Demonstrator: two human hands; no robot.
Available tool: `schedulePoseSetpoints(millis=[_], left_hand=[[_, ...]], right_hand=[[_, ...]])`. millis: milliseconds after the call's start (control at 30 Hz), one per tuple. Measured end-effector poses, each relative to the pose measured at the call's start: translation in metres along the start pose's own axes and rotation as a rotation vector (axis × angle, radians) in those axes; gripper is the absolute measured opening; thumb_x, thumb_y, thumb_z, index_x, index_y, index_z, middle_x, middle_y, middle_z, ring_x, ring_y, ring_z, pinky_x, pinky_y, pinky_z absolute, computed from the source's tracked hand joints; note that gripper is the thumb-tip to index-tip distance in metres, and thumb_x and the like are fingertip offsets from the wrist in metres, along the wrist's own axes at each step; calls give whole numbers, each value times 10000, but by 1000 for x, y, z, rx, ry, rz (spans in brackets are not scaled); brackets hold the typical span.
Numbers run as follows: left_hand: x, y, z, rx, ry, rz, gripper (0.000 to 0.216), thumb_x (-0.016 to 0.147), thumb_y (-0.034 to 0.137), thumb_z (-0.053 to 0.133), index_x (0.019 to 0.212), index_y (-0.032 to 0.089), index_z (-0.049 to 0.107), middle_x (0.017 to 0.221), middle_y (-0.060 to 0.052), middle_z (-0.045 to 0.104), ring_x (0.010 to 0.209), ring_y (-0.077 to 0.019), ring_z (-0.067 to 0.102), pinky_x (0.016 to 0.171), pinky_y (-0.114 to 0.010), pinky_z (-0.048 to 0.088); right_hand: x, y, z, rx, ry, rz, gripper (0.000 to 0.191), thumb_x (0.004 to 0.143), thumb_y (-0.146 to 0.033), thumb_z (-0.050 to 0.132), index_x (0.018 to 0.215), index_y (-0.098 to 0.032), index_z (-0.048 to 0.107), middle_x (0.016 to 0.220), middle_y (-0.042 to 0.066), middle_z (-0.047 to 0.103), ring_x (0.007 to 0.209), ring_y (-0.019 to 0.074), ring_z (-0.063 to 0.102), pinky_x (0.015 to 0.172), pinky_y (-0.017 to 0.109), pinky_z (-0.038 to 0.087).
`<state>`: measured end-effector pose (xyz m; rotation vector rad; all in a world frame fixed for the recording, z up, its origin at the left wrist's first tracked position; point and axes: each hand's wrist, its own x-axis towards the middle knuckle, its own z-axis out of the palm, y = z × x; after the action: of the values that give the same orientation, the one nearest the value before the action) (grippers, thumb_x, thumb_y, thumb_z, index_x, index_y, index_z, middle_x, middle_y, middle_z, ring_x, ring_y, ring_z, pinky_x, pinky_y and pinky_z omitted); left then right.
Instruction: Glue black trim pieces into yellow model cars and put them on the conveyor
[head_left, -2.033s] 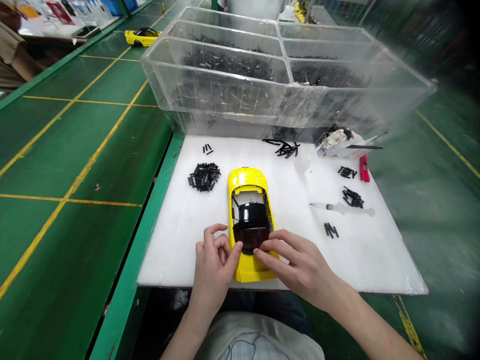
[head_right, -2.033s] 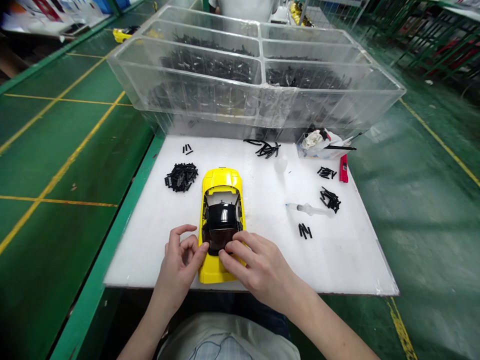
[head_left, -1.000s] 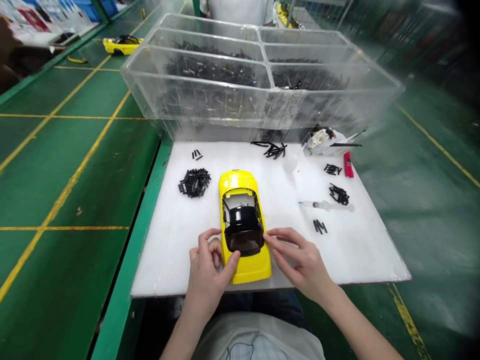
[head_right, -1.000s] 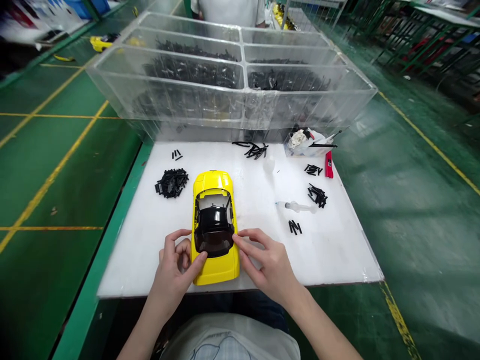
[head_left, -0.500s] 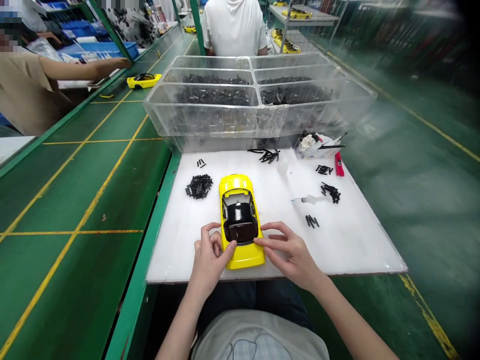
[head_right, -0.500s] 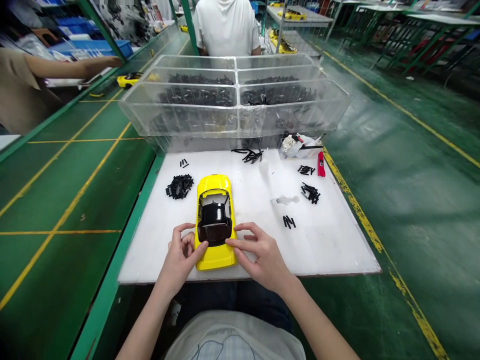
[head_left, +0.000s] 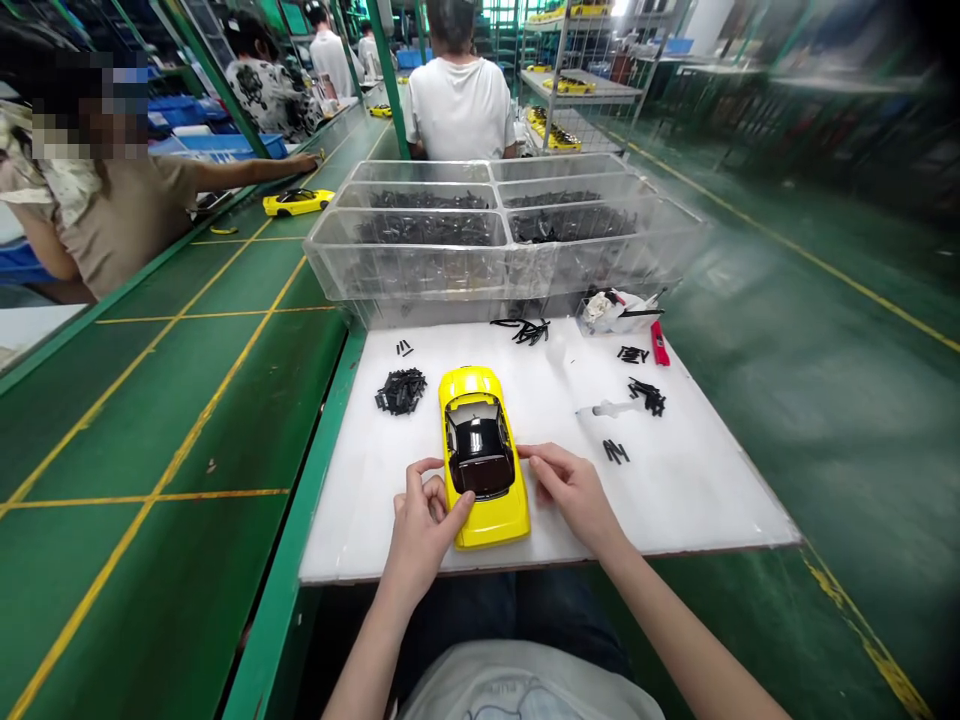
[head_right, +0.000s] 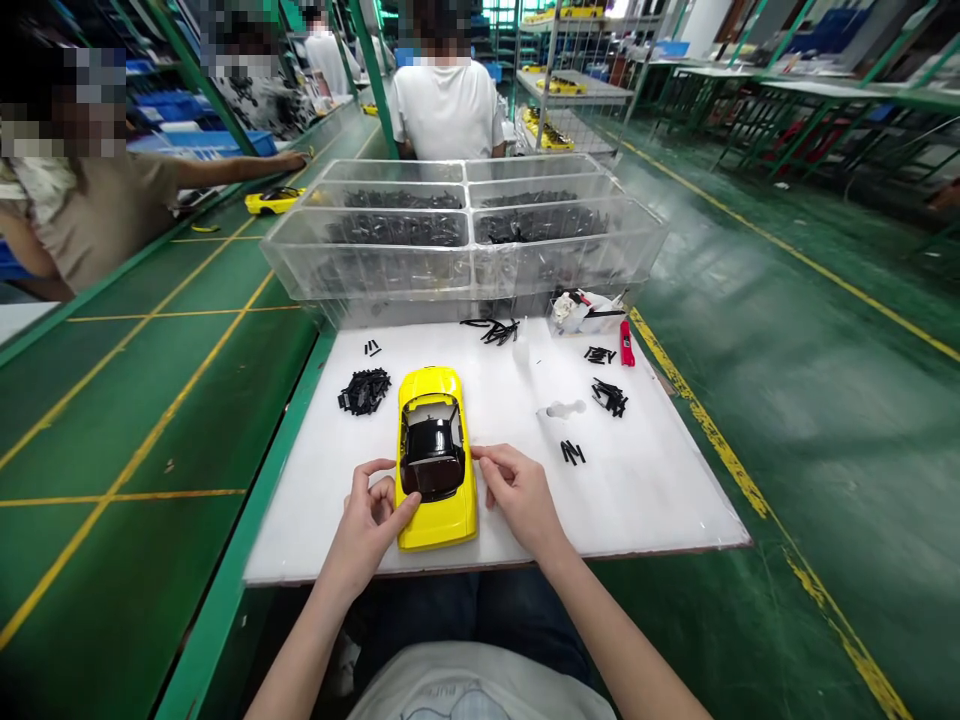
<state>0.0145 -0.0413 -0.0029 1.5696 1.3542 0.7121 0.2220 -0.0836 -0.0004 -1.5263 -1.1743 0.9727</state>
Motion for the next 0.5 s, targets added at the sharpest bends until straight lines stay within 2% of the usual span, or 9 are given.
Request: schedulePoseSetpoints(millis=[133, 233, 267, 333, 367, 433, 500], left_hand=[[3, -3, -6, -12, -31, 4, 427, 780, 453, 674, 1085, 225, 481, 593, 107, 466, 542, -122, 483, 635, -263, 395], [7, -5, -17, -40, -1, 6, 449, 786, 470, 666, 1124, 223, 505, 672, 68, 537, 589, -134, 534, 656, -283, 454], [9, -6, -20, -48, 36, 7, 439, 815, 481, 627, 1150, 223, 509, 759, 32, 578, 652, -147, 571, 699, -306, 479], [12, -5, -21, -53, 122, 21, 391, 876, 484, 535, 1172, 229, 536, 1064, -68, 605, 924, -196, 625, 867, -377, 490], [13, -4, -17, -52, 152, 34, 362, 891, 475, 511, 1155, 233, 564, 1241, -105, 549, 1106, -226, 589, 971, -412, 454], [15, 0, -3, -91, 163, 61, 299, 874, 443, 555, 1073, 230, 619, 1492, -111, 368, 1383, -273, 393, 1135, -456, 318], [17, 7, 14, -168, 149, 76, 240, 835, 405, 621, 969, 206, 631, 1559, -117, 304, 1460, -298, 287, 1189, -484, 233]], right_hand=[[-1, -4, 4, -9, -18, -28, 320, 901, -392, 556, 1035, -185, 760, 1070, 86, 694, 559, 109, 586, 500, 258, 492], [-2, -1, 3, -8, 48, -17, 339, 907, -413, 543, 1041, -171, 739, 1064, 90, 694, 525, 99, 566, 507, 264, 480], [-2, 1, 3, -6, 93, -4, 357, 919, -422, 521, 1049, -159, 724, 1034, 92, 698, 510, 98, 556, 510, 266, 475], [-1, 3, 2, -1, 176, 20, 386, 938, -440, 480, 1042, -139, 698, 903, 82, 701, 495, 104, 541, 518, 268, 461], [-1, 4, 2, 1, 202, 26, 392, 938, -449, 476, 1025, -135, 692, 823, 68, 692, 492, 111, 537, 522, 268, 455], [0, 5, 2, 6, 211, 22, 392, 920, -470, 499, 979, -135, 693, 686, 37, 654, 486, 123, 528, 523, 267, 443], [-1, 5, 1, 12, 208, 27, 404, 898, -502, 521, 946, -141, 695, 602, 15, 618, 488, 136, 530, 530, 267, 440]])
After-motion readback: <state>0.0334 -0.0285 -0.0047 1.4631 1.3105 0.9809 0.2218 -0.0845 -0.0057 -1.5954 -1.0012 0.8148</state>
